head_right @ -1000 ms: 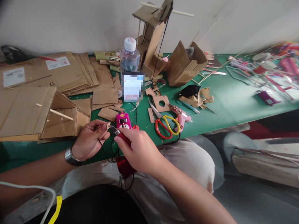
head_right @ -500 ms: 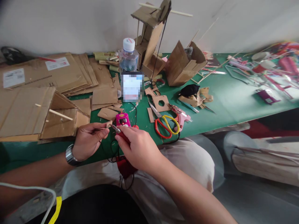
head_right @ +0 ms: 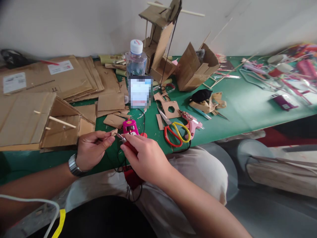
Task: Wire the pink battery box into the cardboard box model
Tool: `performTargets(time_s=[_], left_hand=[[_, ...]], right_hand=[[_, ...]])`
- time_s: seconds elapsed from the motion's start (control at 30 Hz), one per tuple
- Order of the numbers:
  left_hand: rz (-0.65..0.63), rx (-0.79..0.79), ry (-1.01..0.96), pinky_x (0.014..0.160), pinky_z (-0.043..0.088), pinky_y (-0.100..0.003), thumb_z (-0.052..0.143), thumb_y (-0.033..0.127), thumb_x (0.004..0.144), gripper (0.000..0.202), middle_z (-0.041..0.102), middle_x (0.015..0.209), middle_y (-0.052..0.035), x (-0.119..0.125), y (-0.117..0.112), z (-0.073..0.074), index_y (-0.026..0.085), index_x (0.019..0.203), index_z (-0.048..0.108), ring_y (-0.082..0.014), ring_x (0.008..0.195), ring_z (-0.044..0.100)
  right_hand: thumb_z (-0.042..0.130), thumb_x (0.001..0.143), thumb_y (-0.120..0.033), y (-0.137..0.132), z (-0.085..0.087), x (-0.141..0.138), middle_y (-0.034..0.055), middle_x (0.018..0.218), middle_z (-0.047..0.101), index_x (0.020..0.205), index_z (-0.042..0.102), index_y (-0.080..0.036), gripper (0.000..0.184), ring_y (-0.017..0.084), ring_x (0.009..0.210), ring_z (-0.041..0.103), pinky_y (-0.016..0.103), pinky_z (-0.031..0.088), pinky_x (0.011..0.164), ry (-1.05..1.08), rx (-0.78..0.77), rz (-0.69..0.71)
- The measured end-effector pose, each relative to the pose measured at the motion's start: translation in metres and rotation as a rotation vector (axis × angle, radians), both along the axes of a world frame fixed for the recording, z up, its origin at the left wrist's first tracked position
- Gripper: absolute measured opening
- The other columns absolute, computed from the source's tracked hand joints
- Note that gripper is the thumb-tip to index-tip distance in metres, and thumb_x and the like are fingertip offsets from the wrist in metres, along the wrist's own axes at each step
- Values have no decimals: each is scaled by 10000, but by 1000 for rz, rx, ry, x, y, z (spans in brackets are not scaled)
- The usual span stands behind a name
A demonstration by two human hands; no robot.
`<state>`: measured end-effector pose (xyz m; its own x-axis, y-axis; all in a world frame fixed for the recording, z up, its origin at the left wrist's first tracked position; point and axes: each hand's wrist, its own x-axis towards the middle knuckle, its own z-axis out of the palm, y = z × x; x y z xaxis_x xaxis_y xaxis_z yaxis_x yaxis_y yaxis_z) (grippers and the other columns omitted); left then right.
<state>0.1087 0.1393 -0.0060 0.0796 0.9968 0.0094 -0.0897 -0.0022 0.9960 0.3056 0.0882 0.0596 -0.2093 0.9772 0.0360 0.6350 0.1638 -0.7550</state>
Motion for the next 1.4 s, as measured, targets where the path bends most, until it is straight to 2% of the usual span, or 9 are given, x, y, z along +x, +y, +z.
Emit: performTargets(time_s=[0.33, 0.53, 0.63, 0.77, 0.9, 1.0, 1.1, 1.2, 1.4], left_hand=[[39, -1, 54, 632, 631, -270, 947, 333, 699, 198, 834, 797, -82, 5, 1, 10, 188, 760, 827, -178, 675, 753], [19, -111, -82, 623, 572, -237, 968, 389, 699, 264, 815, 771, -57, 2, 0, 2, 189, 761, 808, -117, 611, 674], [-2, -178, -179, 564, 492, -229, 966, 395, 713, 274, 781, 730, -40, -1, -1, -4, 188, 777, 799, -88, 564, 587], [-42, -212, -214, 544, 435, -235, 950, 385, 744, 261, 732, 671, -25, -2, -2, -6, 186, 806, 794, -92, 567, 563], [-15, -220, -275, 544, 421, -233, 956, 382, 732, 271, 683, 621, 5, 2, 2, 1, 190, 763, 768, -69, 527, 503], [31, -251, -341, 499, 381, -215, 995, 396, 656, 329, 603, 544, 43, 7, 7, 10, 185, 704, 748, -35, 464, 401], [23, -305, -393, 468, 354, -191, 1022, 399, 601, 353, 490, 468, 84, 10, 11, 16, 181, 741, 782, -19, 436, 343], [-6, -352, -436, 464, 359, -178, 1029, 375, 593, 344, 428, 438, 103, 11, 11, 17, 184, 765, 800, -16, 429, 336], [-23, -387, -461, 449, 351, -166, 1042, 367, 566, 336, 414, 429, 104, 11, 10, 14, 184, 706, 797, -6, 417, 325]], right_hand=[[587, 1065, -279, -1, -10, -3, 113, 1132, 815, 1314, 722, -180, 301, 247, 971, 778, 344, 592, 842, -101, 99, 7], [583, 1066, -282, 0, -3, -2, 110, 1110, 807, 1329, 714, -180, 311, 230, 935, 764, 328, 574, 803, -91, 76, 29], [589, 1062, -289, 1, 3, -1, 97, 1082, 812, 1288, 725, -178, 286, 225, 929, 753, 322, 551, 795, -26, 5, 36], [599, 1051, -285, 3, 10, 0, 73, 1050, 800, 1224, 731, -183, 240, 196, 873, 718, 304, 505, 756, 29, -84, 42], [575, 1063, -296, 4, 15, 2, 22, 870, 727, 1036, 708, -189, 173, 151, 742, 607, 283, 437, 684, 74, -130, 62], [500, 1110, -347, 4, 17, 4, 2, 786, 660, 952, 674, -197, 279, 138, 691, 545, 281, 412, 660, 127, -139, 77], [445, 1134, -355, 4, 16, 5, 42, 908, 709, 1085, 702, -187, 311, 158, 797, 619, 290, 463, 734, 147, -78, 47], [490, 1113, -325, 5, 13, 5, 93, 1052, 725, 1220, 700, -167, 283, 196, 936, 676, 313, 511, 809, 92, -18, 2], [675, 1018, -281, 3, 5, 4, 91, 1107, 694, 1325, 705, -179, 324, 200, 917, 700, 321, 572, 807, -71, 84, -4]])
